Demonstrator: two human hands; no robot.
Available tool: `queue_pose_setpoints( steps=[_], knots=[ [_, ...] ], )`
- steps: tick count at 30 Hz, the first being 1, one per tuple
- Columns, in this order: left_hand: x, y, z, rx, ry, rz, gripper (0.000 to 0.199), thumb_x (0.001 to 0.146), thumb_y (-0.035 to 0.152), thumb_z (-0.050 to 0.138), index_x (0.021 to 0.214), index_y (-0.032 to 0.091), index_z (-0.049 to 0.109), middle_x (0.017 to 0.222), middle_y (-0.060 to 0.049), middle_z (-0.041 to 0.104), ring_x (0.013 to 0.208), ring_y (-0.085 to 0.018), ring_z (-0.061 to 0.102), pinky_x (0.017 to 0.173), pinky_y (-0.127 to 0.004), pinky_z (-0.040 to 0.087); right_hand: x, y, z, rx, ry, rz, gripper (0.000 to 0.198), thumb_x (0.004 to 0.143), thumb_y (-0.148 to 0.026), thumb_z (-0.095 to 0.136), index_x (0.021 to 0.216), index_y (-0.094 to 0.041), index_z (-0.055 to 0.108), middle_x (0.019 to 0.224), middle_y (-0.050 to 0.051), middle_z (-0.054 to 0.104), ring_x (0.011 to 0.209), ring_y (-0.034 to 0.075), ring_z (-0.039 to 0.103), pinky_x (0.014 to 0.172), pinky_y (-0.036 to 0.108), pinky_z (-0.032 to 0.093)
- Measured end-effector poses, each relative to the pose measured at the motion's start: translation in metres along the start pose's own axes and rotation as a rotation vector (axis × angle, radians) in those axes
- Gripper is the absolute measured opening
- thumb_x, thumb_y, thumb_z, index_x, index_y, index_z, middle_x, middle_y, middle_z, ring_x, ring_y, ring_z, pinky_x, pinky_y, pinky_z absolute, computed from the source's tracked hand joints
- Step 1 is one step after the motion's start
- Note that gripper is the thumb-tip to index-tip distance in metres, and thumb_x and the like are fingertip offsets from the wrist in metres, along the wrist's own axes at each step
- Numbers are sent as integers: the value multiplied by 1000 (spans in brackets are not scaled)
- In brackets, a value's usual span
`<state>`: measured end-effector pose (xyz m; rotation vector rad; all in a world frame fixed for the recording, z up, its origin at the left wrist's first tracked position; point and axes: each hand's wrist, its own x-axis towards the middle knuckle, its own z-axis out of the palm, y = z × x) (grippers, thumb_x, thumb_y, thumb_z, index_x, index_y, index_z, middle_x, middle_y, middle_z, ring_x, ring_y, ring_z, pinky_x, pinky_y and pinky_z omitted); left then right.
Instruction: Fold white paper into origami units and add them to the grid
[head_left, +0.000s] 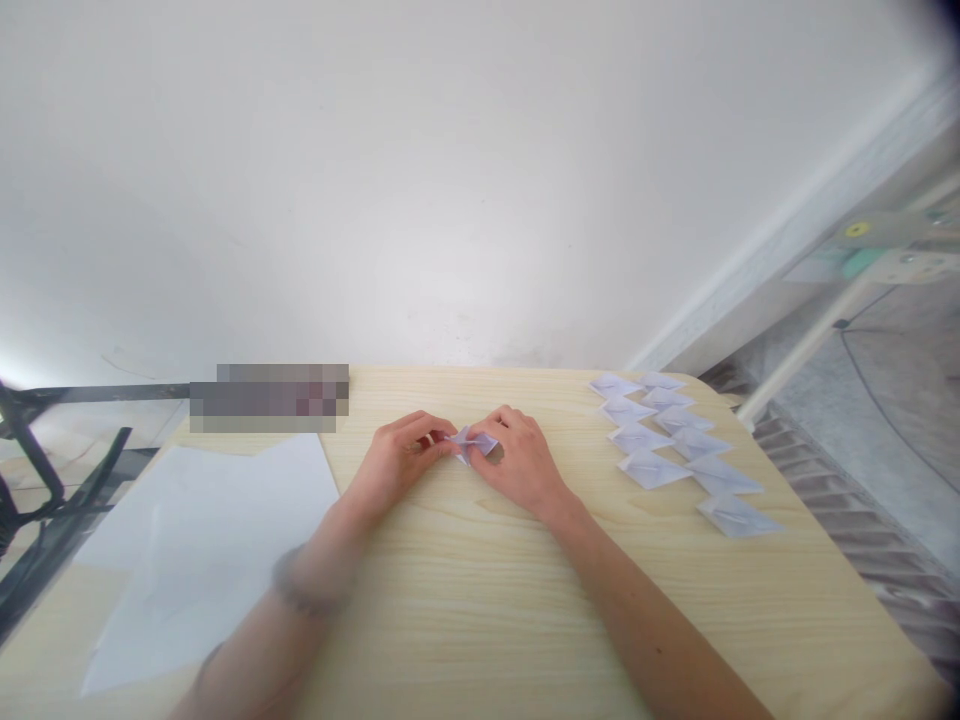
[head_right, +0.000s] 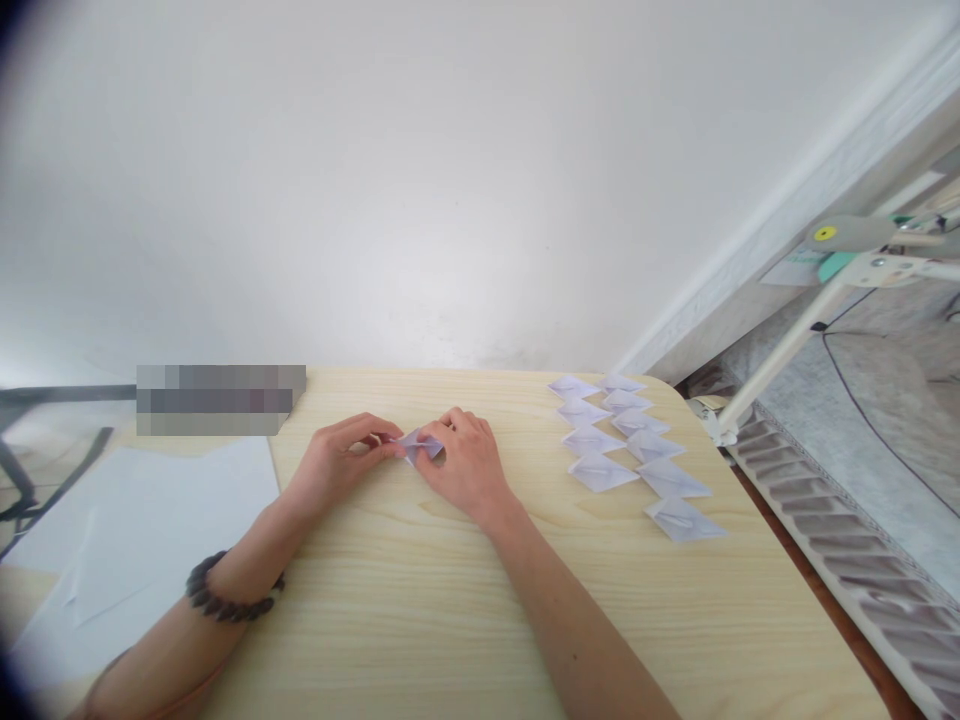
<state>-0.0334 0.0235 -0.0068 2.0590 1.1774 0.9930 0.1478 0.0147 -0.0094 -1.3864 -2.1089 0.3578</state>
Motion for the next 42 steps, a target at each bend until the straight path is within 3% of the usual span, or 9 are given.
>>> queue_pose_setpoints(
  steps=[5,14,21,25,32,37,42],
  knots=[
    [0,0,-2,-21,2,-73,14,78,32,56,82,20,62,79,0,65,71,-12,58,64,-20,47,1,1,1,0,-7,9,12,75,-26,56,84,-25,64,81,2,55,80,16,49,77,32,36],
    [-1,-4,-1,27,75,-75,18,77,33,56,86,19,60,79,-1,64,72,-13,59,64,-22,48,-1,8,-4,124,-1,-35,18,74,-25,58,91,-22,58,89,2,59,87,17,51,81,33,39],
    [0,-7,-2,59,164,-90,17,78,34,54,84,19,59,78,-1,63,72,-14,59,65,-24,48,-3,16,-9,275,-11,-89,20,69,-9,52,86,-19,55,92,3,58,79,13,55,72,27,46],
    [0,-8,0,-6,134,-114,19,78,36,54,85,19,59,81,-2,64,75,-15,60,66,-25,50,-3,19,-6,294,59,-83,22,73,-4,43,80,-19,57,90,3,60,81,13,57,76,27,45],
    [1,-6,-1,-125,65,-171,24,76,34,56,95,19,55,85,-3,66,80,-16,62,77,-28,49,-2,18,-6,285,96,-111,23,78,-7,42,83,-20,60,91,4,61,87,14,57,80,27,44],
    [1,-8,-3,67,96,-240,23,73,39,59,88,21,60,81,-1,67,69,-14,61,68,-25,47,-3,16,-8,268,110,-41,19,83,-18,44,97,-21,57,88,3,63,81,14,60,76,26,46],
    [1,-9,-4,47,131,-299,25,72,40,59,89,21,57,80,0,69,67,-14,61,65,-24,46,-3,19,-7,305,109,16,17,83,-26,47,98,-22,55,92,2,65,83,14,62,75,25,47]
  ],
)
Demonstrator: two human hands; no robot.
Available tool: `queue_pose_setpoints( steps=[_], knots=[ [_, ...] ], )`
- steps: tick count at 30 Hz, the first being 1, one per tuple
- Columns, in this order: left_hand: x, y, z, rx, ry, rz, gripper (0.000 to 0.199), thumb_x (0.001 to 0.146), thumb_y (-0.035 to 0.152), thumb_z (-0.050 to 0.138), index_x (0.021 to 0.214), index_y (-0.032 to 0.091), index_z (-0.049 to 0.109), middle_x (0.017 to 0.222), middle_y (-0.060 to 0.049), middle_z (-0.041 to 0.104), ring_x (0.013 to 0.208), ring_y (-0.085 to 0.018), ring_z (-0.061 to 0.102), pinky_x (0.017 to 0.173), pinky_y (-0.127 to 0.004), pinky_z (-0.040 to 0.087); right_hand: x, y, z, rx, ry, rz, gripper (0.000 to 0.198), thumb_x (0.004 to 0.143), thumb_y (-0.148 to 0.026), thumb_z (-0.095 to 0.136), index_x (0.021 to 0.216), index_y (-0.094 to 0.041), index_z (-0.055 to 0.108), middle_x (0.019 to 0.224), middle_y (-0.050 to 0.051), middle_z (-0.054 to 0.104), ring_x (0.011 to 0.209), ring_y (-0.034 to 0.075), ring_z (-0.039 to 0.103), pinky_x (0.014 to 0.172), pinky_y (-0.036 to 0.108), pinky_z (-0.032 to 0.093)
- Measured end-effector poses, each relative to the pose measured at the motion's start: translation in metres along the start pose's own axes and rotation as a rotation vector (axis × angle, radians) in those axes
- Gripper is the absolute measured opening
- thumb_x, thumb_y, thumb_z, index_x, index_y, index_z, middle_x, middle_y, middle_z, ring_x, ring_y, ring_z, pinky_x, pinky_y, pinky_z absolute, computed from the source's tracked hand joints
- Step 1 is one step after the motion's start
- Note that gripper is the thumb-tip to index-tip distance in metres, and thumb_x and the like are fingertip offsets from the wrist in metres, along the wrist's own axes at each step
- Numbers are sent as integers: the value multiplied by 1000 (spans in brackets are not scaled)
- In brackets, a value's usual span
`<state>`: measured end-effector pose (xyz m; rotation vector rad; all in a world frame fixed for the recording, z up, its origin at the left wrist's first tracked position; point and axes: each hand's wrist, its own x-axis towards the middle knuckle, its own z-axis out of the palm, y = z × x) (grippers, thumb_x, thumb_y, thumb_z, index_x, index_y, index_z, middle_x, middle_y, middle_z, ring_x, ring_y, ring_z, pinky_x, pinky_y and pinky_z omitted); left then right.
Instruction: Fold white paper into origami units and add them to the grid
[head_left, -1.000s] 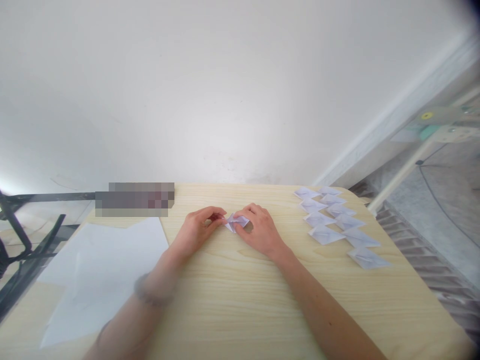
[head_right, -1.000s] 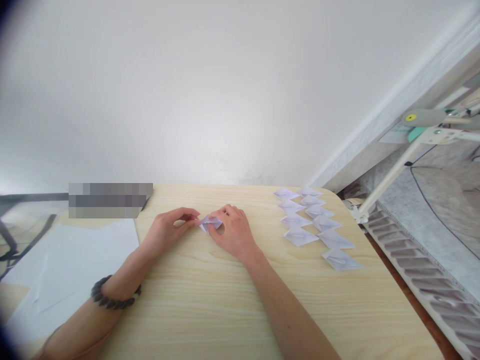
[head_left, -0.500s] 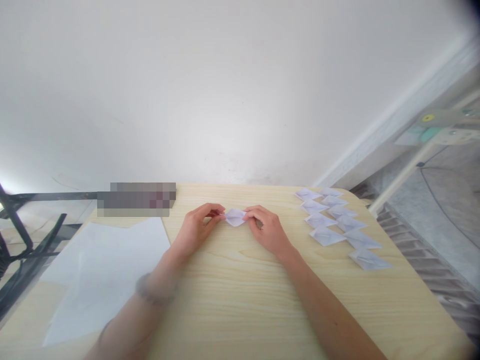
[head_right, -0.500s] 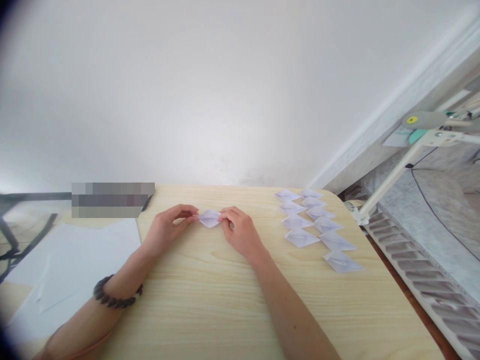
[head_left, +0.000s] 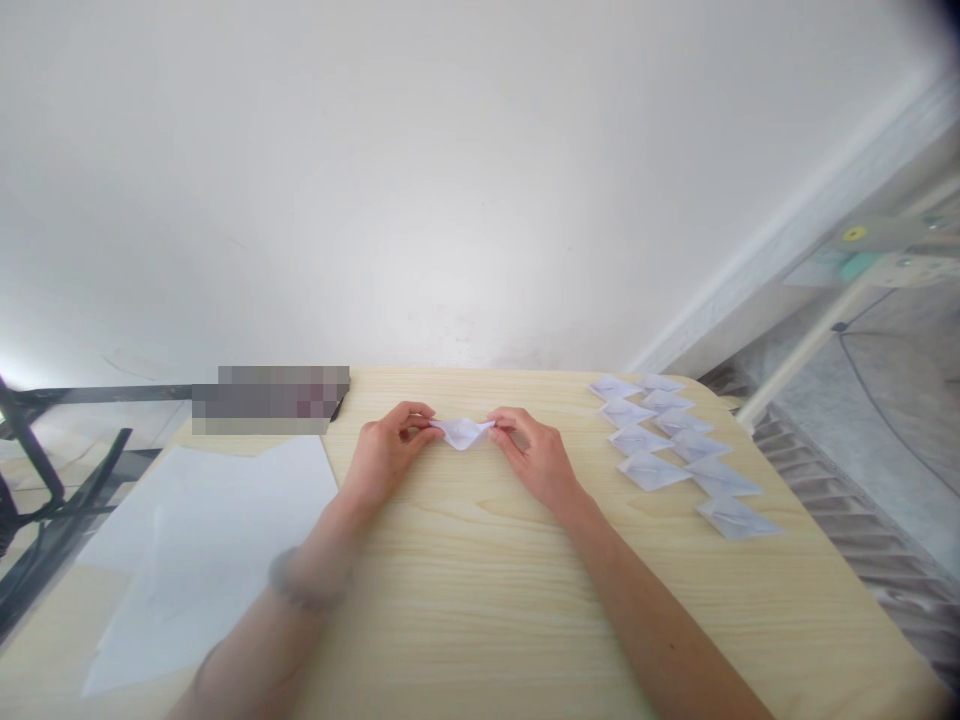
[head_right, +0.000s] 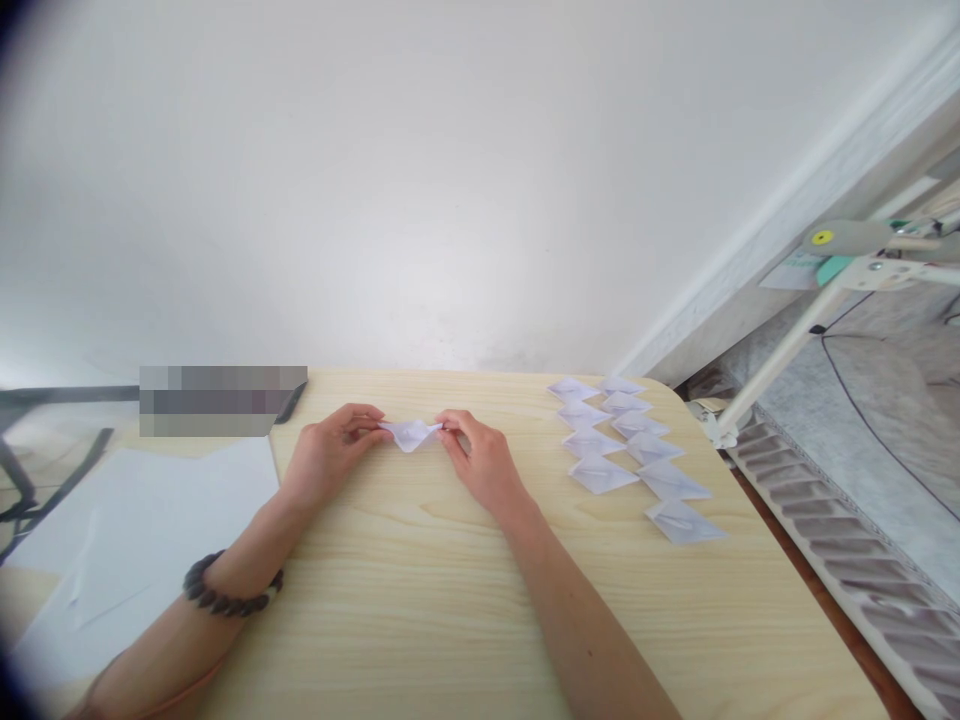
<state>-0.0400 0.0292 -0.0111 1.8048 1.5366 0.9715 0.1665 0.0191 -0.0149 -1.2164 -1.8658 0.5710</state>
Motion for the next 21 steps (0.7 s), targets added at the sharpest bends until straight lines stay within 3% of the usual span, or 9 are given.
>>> queue_pose_setpoints(
  steps=[8,21],
  knots=[
    [-1,2,0,32,-71,134,17,73,36,58,79,21,63,80,-1,65,66,-13,58,64,-25,46,0,1,1,-34,-22,-47,13,80,-26,54,88,-23,64,83,2,66,76,15,60,72,28,47],
    [1,3,-1,98,-104,195,15,77,32,55,78,22,65,80,-1,63,73,-15,57,70,-26,44,1,0,5,-83,-36,-116,17,83,-22,50,93,-24,63,87,2,66,82,15,58,76,29,46]
  ],
)
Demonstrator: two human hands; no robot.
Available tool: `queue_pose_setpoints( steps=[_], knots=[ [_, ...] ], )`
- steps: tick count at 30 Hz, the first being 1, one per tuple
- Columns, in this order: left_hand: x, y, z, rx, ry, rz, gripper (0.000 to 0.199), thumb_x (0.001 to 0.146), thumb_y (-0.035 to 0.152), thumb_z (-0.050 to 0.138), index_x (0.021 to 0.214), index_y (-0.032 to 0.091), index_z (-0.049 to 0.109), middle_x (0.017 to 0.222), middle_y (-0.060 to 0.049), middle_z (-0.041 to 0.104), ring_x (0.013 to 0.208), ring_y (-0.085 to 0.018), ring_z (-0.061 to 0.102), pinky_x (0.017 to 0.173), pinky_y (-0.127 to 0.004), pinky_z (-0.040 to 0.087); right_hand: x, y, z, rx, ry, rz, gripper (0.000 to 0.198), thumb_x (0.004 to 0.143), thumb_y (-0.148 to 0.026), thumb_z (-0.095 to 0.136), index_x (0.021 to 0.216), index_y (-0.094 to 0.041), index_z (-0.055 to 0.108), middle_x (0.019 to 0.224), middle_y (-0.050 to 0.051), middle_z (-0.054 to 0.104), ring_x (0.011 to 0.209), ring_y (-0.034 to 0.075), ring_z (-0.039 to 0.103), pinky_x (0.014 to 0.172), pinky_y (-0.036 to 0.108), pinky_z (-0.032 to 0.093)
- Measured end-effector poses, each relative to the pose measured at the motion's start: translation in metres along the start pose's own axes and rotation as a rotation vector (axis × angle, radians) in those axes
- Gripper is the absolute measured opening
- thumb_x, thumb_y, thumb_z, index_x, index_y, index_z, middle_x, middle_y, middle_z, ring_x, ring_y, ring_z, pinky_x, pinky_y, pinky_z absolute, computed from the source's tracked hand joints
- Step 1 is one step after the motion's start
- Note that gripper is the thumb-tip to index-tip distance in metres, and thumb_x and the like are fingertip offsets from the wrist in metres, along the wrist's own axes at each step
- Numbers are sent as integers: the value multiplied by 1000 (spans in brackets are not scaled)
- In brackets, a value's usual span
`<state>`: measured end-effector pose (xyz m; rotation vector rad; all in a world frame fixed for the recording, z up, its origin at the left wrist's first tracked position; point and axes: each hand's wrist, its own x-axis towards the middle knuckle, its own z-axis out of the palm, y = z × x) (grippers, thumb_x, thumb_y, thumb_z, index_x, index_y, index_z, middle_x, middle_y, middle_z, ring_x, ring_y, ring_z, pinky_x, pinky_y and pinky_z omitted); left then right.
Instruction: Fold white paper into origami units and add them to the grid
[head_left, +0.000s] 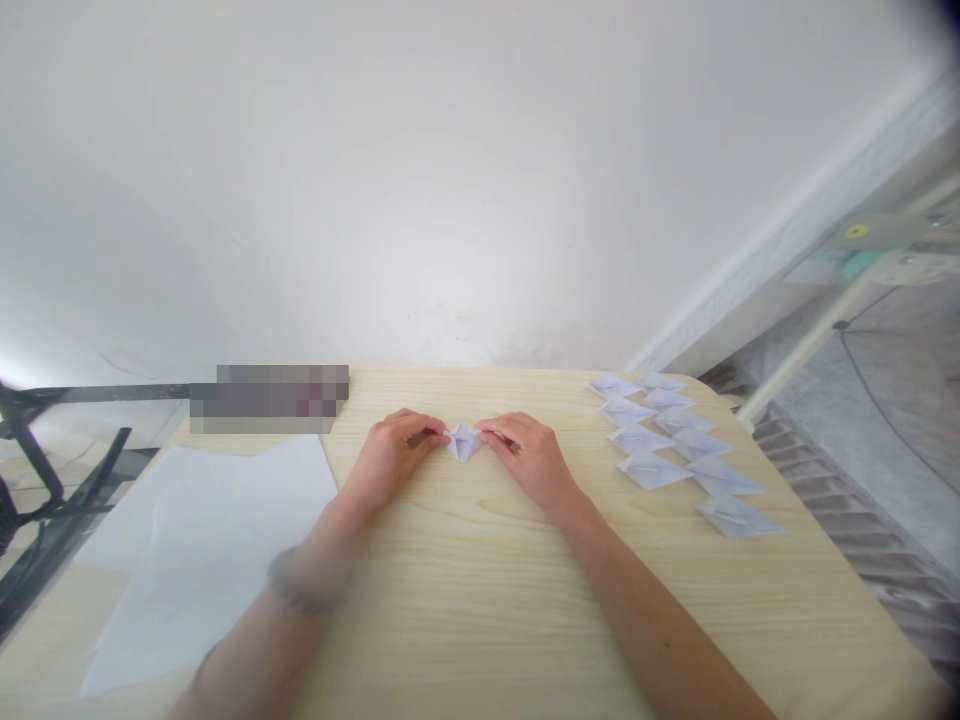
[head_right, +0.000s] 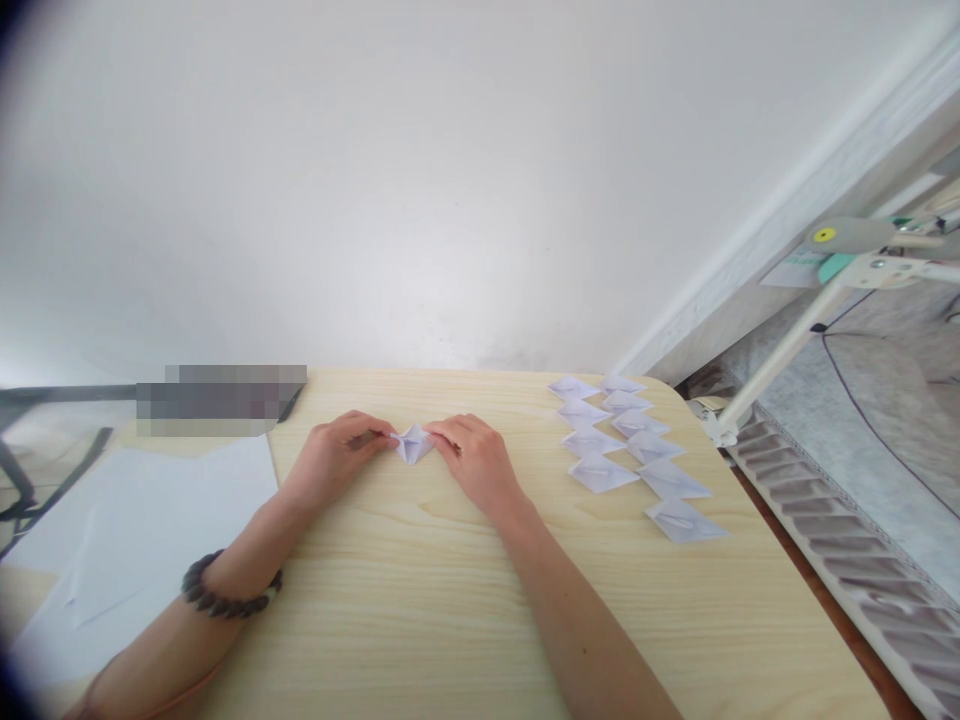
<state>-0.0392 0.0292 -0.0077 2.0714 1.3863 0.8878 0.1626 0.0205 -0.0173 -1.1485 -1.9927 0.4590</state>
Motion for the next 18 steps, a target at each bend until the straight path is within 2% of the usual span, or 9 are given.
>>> queue_pose_setpoints(
  steps=[4,8,11,18],
  knots=[
    [-1,0,1,-8,4,-12,15,77,33,55,79,22,64,80,-2,63,70,-14,57,68,-25,45,0,0,-1,4,14,1,17,83,-23,50,93,-24,63,85,2,66,79,15,58,74,28,46],
    [-2,-2,3,-52,30,-33,20,77,34,55,93,23,61,82,-1,63,69,-13,57,68,-25,46,1,-2,-3,11,47,23,16,82,-25,50,92,-23,62,84,2,64,69,13,57,69,27,47],
    [-2,-2,3,-52,12,6,26,78,35,53,101,25,58,88,-2,63,76,-15,57,73,-28,45,1,-4,-4,15,41,35,16,82,-26,49,92,-22,60,85,3,64,68,13,57,69,26,46],
    [-1,5,-1,10,-45,112,30,77,36,55,104,23,57,97,-4,61,88,-19,54,81,-32,42,0,-4,-3,-13,24,40,22,80,-23,51,101,-22,55,90,3,63,69,13,57,71,27,47]
  ],
)
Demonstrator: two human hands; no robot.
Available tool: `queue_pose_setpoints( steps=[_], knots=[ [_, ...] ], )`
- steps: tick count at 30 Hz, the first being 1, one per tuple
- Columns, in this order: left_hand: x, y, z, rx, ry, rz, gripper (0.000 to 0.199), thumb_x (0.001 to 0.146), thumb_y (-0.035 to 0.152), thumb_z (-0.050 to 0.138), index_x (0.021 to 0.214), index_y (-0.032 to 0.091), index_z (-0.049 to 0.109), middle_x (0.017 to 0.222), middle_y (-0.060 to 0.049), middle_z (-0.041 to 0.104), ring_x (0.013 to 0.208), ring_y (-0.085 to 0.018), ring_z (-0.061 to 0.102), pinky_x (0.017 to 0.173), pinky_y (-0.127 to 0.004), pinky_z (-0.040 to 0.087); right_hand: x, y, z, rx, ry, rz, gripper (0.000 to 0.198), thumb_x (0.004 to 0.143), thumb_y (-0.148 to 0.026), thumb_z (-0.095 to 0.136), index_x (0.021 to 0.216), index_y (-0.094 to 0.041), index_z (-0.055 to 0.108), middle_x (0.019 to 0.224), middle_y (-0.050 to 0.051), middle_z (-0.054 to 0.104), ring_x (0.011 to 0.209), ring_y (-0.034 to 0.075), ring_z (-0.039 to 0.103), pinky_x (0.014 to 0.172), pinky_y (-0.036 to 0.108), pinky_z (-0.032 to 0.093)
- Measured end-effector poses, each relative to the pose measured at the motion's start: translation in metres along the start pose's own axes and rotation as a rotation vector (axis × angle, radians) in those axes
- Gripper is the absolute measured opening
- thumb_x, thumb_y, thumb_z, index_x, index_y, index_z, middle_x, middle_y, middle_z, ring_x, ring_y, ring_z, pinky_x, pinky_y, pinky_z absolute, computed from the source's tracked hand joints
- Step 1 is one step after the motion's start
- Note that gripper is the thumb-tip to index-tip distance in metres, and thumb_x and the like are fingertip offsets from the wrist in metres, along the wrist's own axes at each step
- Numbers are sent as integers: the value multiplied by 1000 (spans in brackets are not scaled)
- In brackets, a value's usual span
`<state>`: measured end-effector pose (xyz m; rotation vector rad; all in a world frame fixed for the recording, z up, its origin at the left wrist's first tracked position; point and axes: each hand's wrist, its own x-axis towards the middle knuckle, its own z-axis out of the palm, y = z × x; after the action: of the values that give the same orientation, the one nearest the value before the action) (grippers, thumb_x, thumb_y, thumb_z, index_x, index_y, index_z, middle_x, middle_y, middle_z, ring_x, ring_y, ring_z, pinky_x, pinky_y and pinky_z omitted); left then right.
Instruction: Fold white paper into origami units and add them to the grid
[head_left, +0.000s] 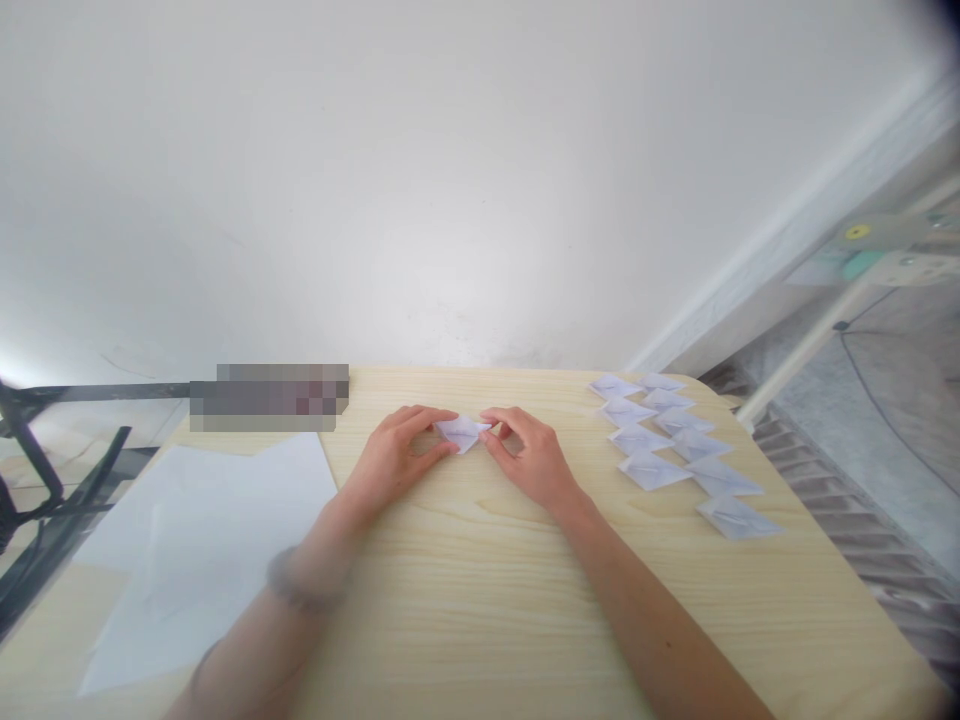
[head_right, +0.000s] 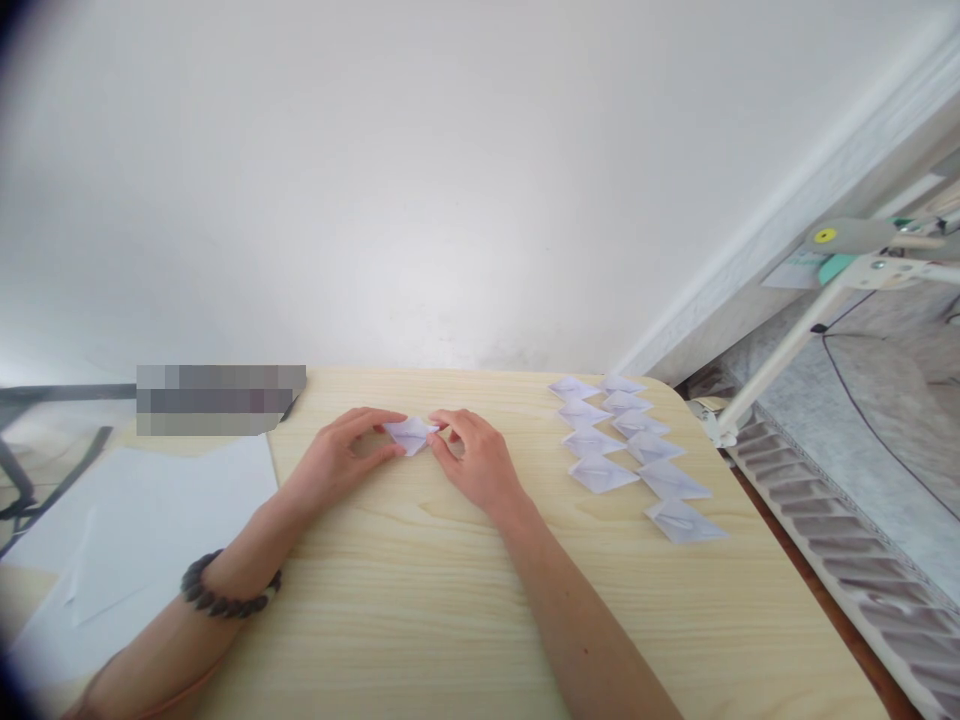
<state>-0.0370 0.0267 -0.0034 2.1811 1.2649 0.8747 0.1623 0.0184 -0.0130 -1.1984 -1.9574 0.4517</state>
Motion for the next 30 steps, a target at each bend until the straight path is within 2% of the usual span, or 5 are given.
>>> queue_pose_setpoints(
  steps=[7,18,30],
  knots=[
    [-1,5,1,82,-41,38,26,77,38,53,98,23,58,94,-4,62,87,-20,53,81,-34,40,1,-7,0,-51,-45,-90,19,80,-23,50,97,-22,57,96,5,60,91,17,55,82,32,45],
    [-3,19,2,170,-91,78,15,79,28,48,91,21,54,92,-3,59,84,-20,50,77,-33,39,1,-10,2,-183,-133,-116,15,78,-22,50,90,-21,60,91,4,59,85,17,53,80,33,42],
    [-4,21,6,274,-102,85,16,79,28,46,91,21,54,95,-4,57,88,-21,47,78,-34,39,2,-11,3,-297,-202,-131,17,72,-20,55,87,-23,62,90,3,57,82,17,50,77,32,38]
  ],
)
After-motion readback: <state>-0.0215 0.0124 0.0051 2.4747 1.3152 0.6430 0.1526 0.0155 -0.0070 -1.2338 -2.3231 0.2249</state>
